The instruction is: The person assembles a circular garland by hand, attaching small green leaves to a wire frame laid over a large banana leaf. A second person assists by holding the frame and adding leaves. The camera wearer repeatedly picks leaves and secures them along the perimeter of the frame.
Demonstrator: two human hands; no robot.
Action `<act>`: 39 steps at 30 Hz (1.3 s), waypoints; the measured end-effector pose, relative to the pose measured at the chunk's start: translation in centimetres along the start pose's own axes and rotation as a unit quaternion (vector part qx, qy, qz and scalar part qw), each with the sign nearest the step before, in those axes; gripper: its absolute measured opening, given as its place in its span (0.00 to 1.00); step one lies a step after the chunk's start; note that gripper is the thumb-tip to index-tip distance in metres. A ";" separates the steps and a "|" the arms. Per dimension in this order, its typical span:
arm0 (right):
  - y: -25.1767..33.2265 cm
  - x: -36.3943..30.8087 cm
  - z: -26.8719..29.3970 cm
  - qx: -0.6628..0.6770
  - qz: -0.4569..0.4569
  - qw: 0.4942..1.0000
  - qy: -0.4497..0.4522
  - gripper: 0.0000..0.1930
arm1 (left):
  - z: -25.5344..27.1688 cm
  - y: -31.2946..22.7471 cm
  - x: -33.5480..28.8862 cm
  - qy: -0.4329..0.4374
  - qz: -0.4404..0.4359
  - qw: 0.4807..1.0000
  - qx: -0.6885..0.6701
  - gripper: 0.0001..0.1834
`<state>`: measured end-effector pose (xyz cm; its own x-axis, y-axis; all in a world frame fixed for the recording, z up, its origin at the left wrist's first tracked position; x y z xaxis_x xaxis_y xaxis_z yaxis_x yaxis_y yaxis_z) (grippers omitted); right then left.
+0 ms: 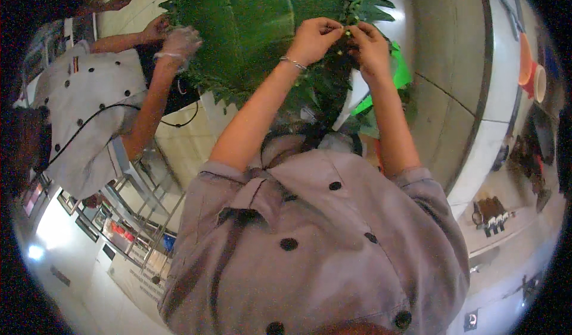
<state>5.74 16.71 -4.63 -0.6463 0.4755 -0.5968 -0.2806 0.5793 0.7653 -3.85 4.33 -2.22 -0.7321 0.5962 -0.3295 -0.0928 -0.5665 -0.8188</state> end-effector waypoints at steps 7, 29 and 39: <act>1.0 -1.1 -0.6 0.044 -0.042 0.998 -0.012 0.28 | -0.3 0.4 0.1 0.005 0.014 1.000 -0.017 0.15; 0.6 -0.1 0.4 0.086 -0.009 0.996 0.023 0.13 | -0.4 -0.3 -0.5 0.072 -0.002 0.997 0.014 0.19; 0.5 0.6 0.7 0.004 0.033 0.999 0.022 0.13 | -0.7 0.1 -0.5 0.070 -0.001 0.997 -0.019 0.16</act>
<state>5.69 17.75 -4.77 -0.6939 0.4841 -0.5331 -0.2295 0.5531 0.8009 -3.03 4.36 -2.47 -0.6311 0.6718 -0.3880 -0.0659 -0.5448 -0.8360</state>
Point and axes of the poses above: each hand's wrist, its own x-axis towards the middle knuckle, its own z-axis out of the back of the hand, y = z × x, the point moved 8 cm from there along x, towards the middle knuckle, and after that the axes turned 14 degrees about x, right-handed, at the moved point
